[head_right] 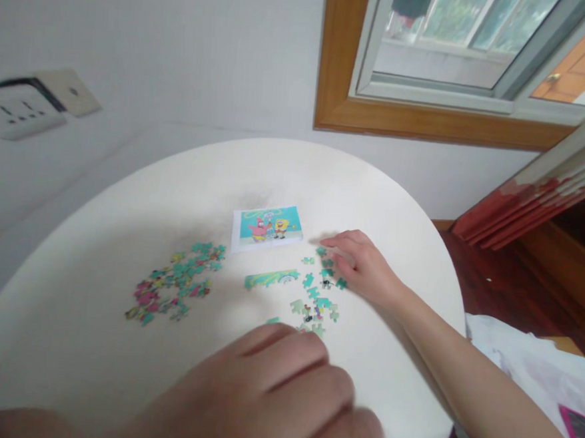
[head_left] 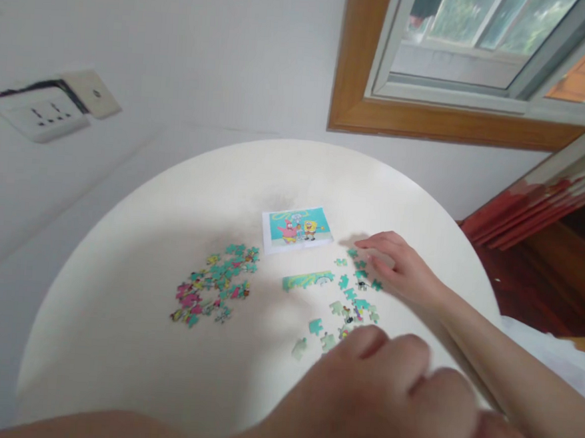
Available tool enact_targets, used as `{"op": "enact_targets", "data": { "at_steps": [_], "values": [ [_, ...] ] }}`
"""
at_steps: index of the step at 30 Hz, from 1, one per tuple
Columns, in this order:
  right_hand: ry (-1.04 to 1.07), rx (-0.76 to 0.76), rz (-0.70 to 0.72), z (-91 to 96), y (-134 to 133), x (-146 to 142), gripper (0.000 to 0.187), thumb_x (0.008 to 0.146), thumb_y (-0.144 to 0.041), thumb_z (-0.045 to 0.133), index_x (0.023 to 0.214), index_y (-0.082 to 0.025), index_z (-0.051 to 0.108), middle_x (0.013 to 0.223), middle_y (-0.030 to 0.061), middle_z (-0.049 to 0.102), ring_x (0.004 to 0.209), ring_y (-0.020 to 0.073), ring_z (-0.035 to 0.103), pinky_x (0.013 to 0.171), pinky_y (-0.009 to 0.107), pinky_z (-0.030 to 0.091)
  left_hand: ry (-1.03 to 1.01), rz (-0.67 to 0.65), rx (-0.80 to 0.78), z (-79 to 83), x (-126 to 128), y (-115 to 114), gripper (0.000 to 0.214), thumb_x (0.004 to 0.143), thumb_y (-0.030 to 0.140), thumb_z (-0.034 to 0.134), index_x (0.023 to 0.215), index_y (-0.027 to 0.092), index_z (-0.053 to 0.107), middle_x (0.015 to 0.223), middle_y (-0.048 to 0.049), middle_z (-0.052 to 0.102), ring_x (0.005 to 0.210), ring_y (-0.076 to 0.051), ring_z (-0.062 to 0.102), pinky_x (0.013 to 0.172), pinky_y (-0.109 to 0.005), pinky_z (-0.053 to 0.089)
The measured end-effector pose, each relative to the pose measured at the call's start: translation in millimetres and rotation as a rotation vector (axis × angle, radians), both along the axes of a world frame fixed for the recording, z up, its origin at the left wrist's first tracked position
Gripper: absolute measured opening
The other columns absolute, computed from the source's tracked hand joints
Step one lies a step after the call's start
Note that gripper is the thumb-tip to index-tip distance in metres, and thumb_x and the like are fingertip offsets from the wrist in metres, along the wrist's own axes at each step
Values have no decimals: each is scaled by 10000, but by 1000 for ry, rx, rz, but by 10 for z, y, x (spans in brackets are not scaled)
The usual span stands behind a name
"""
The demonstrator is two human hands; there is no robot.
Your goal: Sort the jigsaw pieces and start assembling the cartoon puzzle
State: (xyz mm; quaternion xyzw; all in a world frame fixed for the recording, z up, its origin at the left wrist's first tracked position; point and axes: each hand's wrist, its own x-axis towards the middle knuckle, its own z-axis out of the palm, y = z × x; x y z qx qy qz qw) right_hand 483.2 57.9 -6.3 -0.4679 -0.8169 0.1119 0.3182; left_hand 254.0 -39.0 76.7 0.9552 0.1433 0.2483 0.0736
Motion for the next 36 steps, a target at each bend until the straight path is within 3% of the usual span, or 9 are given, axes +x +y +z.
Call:
{"op": "enact_targets", "data": {
  "at_steps": [1, 3, 8, 11, 15, 22, 28, 32, 36],
  "values": [
    [2, -4, -18, 1, 2, -3, 326, 900, -165, 521, 1173, -228, 686, 1077, 92, 715, 1021, 258, 634, 922, 446, 504, -18, -5, 53, 58, -5, 126, 255, 993, 250, 487, 780, 243, 626, 625, 14, 598, 581, -175, 534, 504, -347, 393],
    [1, -16, -47, 8, 7, -8, 306, 908, -173, 522, 1161, -223, 686, 1073, 93, 725, 1013, 259, 641, 916, 444, 503, -19, 147, 104, 32, -133, 379, 394, 1037, 250, 413, 675, 217, 565, 541, 11, 552, 542, -169, 524, 517, -334, 364],
    [4, -26, -94, 32, 20, 2, 280, 917, -185, 517, 1143, -215, 679, 1052, 94, 729, 988, 255, 641, 897, 456, 499, 184, 433, 165, -449, -595, 925, 547, 1061, 372, 313, 612, 198, 573, 535, -24, 593, 508, -184, 543, 535, -315, 329],
    [10, -54, -112, 42, 19, 17, 280, 924, -189, 511, 1149, -214, 676, 1070, 94, 723, 1003, 253, 634, 910, 458, 489, 285, 486, 156, -658, -718, 1115, 627, 1062, 439, 256, 590, 197, 590, 559, -42, 641, 527, -202, 578, 554, -321, 340],
    [15, -78, -108, 52, 14, 30, 272, 923, -178, 515, 1134, -215, 681, 1062, 88, 722, 1001, 247, 629, 912, 446, 484, 301, 535, 127, -732, -741, 1213, 602, 1070, 412, 213, 688, 189, 622, 651, -56, 679, 628, -219, 626, 604, -327, 399],
    [-47, -94, -84, 46, 38, 40, 272, 889, -129, 516, 1057, -198, 719, 980, 80, 724, 959, 236, 618, 896, 415, 482, 205, 454, 76, -781, -752, 1272, 382, 1029, 239, 267, 788, 173, 556, 774, -75, 618, 769, -232, 588, 747, -367, 476],
    [-71, -123, 47, 155, 19, 105, 252, 887, -170, 541, 1025, -207, 749, 891, 67, 730, 878, 207, 642, 831, 366, 512, 220, 335, -32, -781, -788, 1255, 225, 991, 214, 398, 969, 146, 611, 987, -103, 630, 964, -257, 570, 891, -428, 472],
    [-65, -197, 66, 253, -15, 171, 249, 890, -169, 545, 1012, -216, 756, 913, 64, 740, 890, 202, 659, 802, 344, 528, 196, 214, -33, -794, -796, 1244, 310, 984, 193, 453, 1248, 202, 615, 1175, -96, 624, 1148, -269, 538, 1022, -455, 422],
    [-53, -219, 23, 268, -24, 215, 244, 882, -167, 567, 1025, -222, 756, 937, 67, 747, 881, 196, 668, 811, 340, 530, 208, 158, -42, -858, -794, 1242, 378, 996, 211, 470, 1358, 252, 569, 1297, -92, 586, 1241, -267, 491, 1077, -462, 388]
  ]
}}
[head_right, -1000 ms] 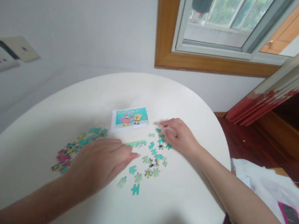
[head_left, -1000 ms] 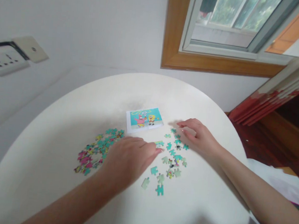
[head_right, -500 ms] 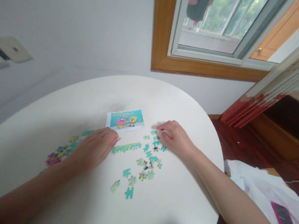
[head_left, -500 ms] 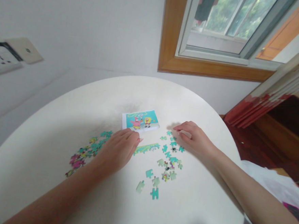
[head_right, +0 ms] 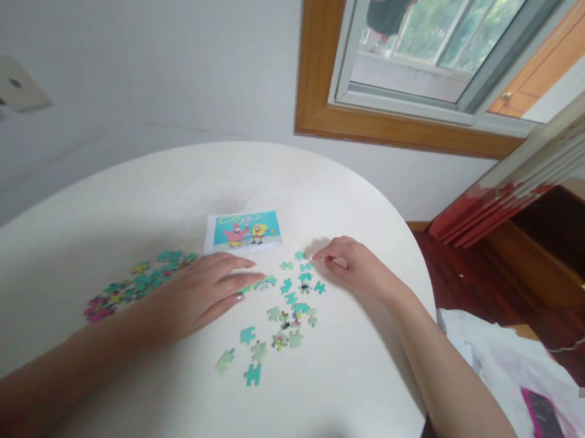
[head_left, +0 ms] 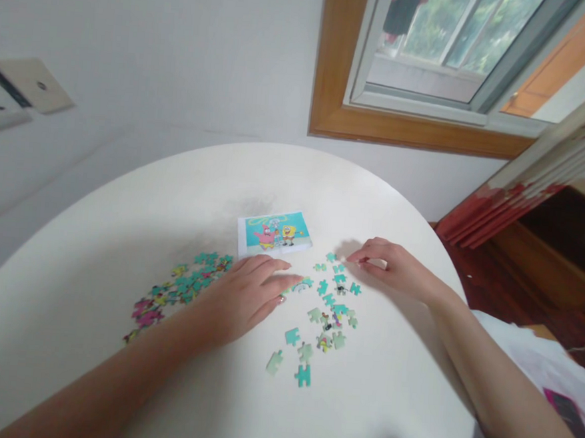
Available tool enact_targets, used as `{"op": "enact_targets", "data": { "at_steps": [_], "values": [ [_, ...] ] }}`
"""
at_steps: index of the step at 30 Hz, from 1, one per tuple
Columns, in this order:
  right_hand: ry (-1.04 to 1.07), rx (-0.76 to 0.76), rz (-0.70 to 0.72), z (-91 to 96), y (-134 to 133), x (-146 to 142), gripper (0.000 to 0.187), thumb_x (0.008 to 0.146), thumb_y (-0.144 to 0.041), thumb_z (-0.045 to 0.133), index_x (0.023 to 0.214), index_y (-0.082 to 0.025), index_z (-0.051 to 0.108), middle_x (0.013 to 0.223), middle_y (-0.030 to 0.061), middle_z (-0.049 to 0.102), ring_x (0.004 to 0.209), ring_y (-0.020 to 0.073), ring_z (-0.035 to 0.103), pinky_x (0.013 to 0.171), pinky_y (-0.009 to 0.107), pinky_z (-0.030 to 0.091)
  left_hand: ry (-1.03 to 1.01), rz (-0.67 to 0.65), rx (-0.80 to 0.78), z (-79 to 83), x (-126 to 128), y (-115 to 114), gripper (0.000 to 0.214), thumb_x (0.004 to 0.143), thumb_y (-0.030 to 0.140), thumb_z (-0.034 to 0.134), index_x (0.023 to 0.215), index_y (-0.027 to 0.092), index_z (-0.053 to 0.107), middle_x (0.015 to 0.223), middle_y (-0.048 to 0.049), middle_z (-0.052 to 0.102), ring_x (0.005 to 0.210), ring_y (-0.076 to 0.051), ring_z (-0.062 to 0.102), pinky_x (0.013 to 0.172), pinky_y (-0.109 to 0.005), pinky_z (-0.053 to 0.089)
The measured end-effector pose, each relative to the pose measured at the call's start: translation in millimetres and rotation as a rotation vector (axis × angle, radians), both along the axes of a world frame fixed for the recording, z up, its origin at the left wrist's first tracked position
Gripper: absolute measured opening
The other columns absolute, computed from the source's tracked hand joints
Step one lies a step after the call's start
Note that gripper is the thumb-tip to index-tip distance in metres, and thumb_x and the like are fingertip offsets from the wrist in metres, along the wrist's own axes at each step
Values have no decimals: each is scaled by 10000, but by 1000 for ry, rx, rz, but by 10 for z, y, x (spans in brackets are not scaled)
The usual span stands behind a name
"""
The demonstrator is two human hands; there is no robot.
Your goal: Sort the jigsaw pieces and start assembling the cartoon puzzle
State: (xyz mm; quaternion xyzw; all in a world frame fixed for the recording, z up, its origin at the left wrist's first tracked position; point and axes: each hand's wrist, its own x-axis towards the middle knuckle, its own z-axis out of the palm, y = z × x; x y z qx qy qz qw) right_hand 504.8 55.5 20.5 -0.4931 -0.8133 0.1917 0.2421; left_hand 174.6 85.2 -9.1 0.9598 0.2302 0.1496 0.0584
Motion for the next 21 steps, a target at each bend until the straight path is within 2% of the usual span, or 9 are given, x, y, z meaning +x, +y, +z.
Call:
{"op": "enact_targets", "data": {
  "at_steps": [15, 21],
  "values": [
    [-19, -54, 18, 20, -21, -21, 291, 870, -132, 545, 1052, -215, 755, 926, 68, 738, 851, 185, 661, 784, 323, 523, -8, -22, -84, 16, 6, 24, 371, 1000, 193, 446, 1330, 258, 605, 1284, -76, 602, 1217, -248, 488, 1072, -439, 383],
    [-33, -55, 62, 13, -36, -67, 281, 886, -134, 531, 1038, -223, 750, 900, 42, 733, 834, 164, 648, 747, 299, 514, -7, -21, -88, 0, -2, 34, 373, 1004, 200, 437, 1323, 273, 616, 1289, -72, 600, 1225, -250, 489, 1083, -436, 372]
  ]
}}
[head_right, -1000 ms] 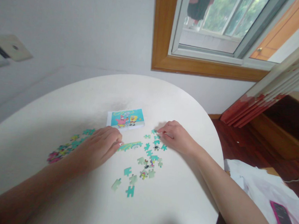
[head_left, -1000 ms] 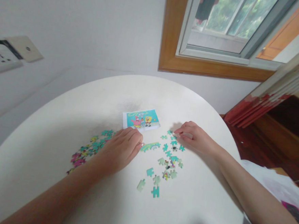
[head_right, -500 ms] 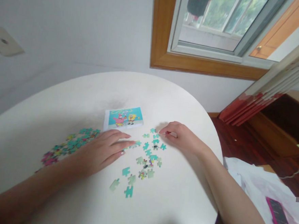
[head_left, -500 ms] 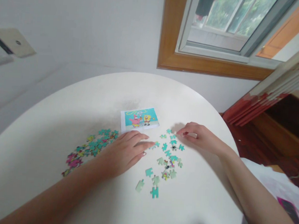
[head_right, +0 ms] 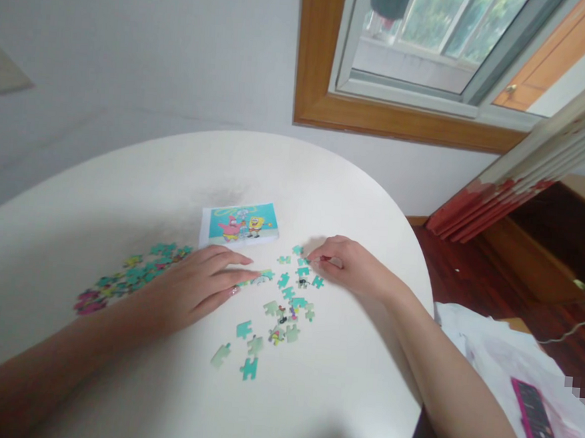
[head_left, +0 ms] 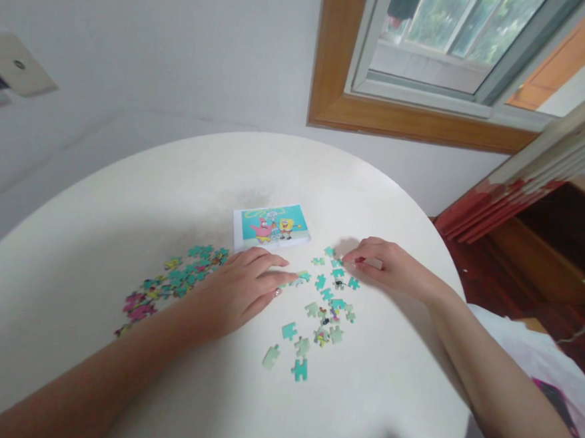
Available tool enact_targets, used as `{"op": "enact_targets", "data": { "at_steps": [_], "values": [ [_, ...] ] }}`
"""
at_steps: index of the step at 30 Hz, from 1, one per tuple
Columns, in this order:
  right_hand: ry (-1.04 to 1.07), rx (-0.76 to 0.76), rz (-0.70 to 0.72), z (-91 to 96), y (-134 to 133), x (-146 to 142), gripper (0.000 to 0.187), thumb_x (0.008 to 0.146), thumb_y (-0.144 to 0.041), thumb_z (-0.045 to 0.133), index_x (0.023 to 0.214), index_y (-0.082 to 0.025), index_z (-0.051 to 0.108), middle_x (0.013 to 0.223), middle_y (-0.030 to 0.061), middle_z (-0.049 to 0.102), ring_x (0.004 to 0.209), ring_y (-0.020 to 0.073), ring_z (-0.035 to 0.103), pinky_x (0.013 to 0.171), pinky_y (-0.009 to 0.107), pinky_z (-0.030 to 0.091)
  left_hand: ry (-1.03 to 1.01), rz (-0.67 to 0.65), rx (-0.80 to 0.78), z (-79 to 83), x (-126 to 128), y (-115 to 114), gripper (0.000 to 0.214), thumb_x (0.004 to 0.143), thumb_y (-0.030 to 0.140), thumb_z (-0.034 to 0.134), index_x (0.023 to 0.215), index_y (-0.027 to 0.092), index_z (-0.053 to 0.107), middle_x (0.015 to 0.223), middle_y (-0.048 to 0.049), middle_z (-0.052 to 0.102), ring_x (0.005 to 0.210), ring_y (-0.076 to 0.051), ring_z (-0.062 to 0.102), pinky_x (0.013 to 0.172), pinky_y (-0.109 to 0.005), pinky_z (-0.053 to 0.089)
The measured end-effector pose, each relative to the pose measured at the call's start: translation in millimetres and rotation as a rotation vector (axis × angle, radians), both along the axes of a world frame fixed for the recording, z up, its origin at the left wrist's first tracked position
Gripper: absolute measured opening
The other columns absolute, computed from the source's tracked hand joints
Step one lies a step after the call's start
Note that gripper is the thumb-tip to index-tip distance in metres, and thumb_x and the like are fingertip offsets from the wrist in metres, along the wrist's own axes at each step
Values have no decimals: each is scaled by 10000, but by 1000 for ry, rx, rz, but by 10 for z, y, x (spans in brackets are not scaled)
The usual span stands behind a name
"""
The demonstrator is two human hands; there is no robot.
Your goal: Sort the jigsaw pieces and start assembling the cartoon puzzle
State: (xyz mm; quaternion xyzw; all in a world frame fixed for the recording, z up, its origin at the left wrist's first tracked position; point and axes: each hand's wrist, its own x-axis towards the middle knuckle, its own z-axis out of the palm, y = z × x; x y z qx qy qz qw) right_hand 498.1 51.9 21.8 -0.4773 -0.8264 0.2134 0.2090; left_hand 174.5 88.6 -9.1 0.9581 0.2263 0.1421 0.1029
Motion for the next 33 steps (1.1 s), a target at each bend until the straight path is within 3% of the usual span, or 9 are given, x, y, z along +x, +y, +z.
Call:
{"op": "enact_targets", "data": {
  "at_steps": [20, 33],
  "values": [
    [23, -14, 36, -7, -9, -22, 220, 912, -196, 570, 1038, -223, 749, 921, 54, 737, 853, 172, 659, 731, 293, 531, -29, 2, -19, 17, 9, -9, 357, 1010, 208, 434, 1293, 263, 645, 1280, -84, 610, 1220, -252, 500, 1083, -452, 390],
    [2, -2, -23, 9, -18, -16, 246, 901, -218, 555, 1051, -212, 750, 882, 59, 721, 805, 177, 652, 740, 309, 522, -4, -2, -34, 31, 13, -12, 358, 1017, 209, 424, 1306, 254, 631, 1288, -88, 600, 1224, -252, 486, 1079, -450, 371]
  ]
}}
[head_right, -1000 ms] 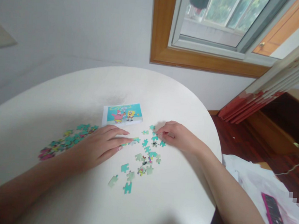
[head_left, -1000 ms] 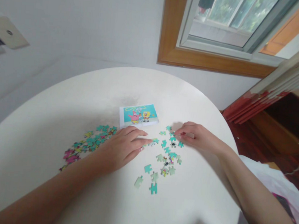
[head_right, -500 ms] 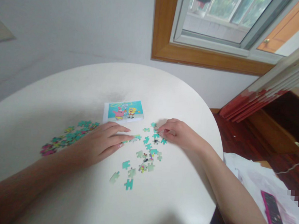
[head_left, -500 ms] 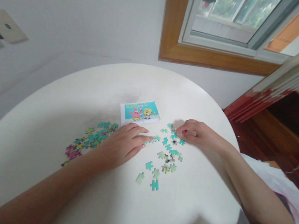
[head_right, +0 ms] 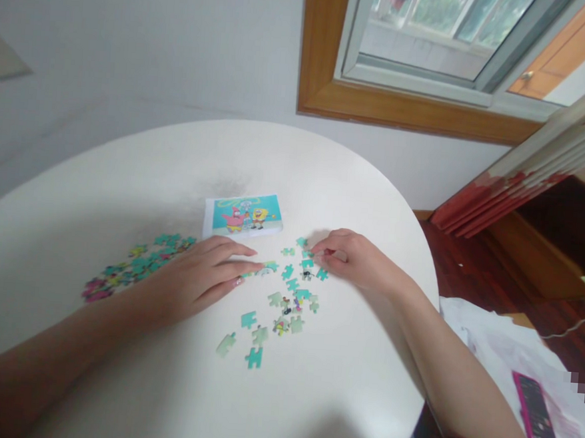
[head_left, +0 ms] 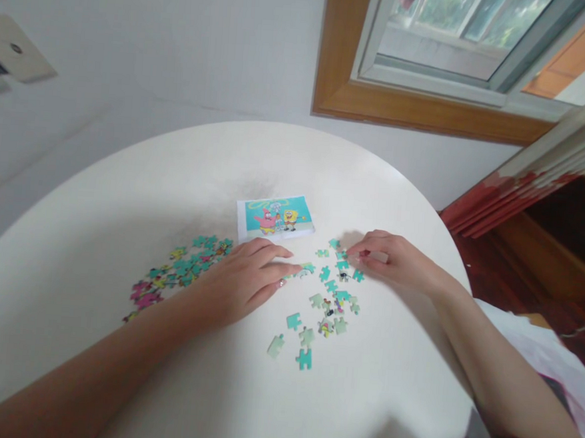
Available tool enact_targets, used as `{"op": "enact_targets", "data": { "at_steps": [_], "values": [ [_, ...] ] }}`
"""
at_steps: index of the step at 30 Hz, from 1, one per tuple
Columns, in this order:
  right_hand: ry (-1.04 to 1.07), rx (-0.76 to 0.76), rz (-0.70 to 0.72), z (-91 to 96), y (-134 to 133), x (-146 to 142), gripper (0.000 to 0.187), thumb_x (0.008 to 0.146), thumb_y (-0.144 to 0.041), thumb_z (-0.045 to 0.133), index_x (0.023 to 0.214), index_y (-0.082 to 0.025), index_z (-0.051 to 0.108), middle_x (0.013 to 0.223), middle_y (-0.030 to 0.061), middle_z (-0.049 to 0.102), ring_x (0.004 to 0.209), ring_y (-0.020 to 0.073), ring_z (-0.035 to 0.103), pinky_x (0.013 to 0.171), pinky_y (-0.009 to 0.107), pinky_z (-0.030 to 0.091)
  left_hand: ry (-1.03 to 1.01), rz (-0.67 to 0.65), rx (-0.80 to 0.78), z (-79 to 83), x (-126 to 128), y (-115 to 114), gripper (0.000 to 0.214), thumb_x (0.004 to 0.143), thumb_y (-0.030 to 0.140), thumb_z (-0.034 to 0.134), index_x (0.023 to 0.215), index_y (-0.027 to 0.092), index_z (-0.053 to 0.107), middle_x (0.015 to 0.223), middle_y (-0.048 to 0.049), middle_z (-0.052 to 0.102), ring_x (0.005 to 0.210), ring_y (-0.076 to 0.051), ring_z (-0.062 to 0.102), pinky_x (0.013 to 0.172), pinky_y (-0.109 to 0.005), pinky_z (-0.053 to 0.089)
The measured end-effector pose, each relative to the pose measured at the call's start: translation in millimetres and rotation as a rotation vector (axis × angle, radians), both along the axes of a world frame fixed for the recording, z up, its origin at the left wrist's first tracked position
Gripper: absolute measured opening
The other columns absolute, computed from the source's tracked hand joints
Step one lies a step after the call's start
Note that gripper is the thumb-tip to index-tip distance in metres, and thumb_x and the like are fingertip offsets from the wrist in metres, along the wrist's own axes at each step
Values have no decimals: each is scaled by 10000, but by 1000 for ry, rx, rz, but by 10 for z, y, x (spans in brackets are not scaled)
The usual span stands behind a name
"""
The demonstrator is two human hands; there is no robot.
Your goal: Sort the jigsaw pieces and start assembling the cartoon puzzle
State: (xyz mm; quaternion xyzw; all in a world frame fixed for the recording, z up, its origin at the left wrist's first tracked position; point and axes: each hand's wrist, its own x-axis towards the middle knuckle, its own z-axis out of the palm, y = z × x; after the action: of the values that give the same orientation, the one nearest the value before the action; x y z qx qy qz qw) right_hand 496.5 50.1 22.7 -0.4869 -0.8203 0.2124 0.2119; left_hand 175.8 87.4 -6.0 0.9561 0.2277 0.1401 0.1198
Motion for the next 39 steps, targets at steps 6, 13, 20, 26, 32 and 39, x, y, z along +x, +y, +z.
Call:
{"op": "enact_targets", "data": {
  "at_steps": [6, 13, 20, 26, 32, 39],
  "values": [
    [-22, 102, -124, -76, 62, 72, 291, 854, -122, 531, 1039, -202, 741, 900, 71, 707, 817, 192, 663, 765, 331, 530, -7, 2, 3, -9, -3, 3, 359, 1015, 209, 426, 1306, 258, 631, 1287, -82, 598, 1220, -254, 489, 1074, -444, 372],
    [-12, 83, -87, -111, 69, 91, 298, 845, -112, 530, 1052, -173, 736, 980, 99, 684, 881, 203, 662, 821, 352, 537, -19, -9, 23, -50, -13, 19, 354, 1019, 220, 428, 1309, 259, 626, 1281, -84, 598, 1215, -256, 493, 1066, -450, 374],
    [-31, 106, -80, -147, 72, 40, 288, 869, -139, 546, 1094, -181, 721, 1005, 97, 684, 910, 215, 643, 862, 387, 516, -35, -21, 33, -59, -15, 30, 353, 1018, 208, 426, 1305, 251, 626, 1274, -84, 596, 1215, -252, 489, 1067, -444, 371],
    [-45, 164, -168, -297, 128, -124, 265, 892, -202, 602, 1128, -168, 717, 979, 111, 662, 942, 253, 602, 881, 423, 488, -36, -19, 41, -64, -13, 30, 349, 1015, 203, 434, 1300, 250, 630, 1268, -83, 601, 1208, -252, 495, 1061, -441, 373],
    [-50, 253, -161, -397, 181, -204, 279, 925, -204, 573, 1164, -162, 712, 988, 119, 650, 944, 251, 583, 890, 414, 468, -30, -17, 42, -65, -8, 37, 349, 1012, 203, 447, 1308, 249, 626, 1273, -80, 602, 1207, -253, 496, 1065, -439, 370],
    [-107, 256, -103, -417, 220, -183, 294, 936, -196, 579, 1200, -185, 710, 982, 113, 629, 912, 240, 552, 855, 402, 454, -29, -20, 42, -68, -10, 28, 353, 1009, 197, 443, 1306, 249, 627, 1274, -83, 601, 1210, -254, 489, 1061, -451, 377]
  ]
}}
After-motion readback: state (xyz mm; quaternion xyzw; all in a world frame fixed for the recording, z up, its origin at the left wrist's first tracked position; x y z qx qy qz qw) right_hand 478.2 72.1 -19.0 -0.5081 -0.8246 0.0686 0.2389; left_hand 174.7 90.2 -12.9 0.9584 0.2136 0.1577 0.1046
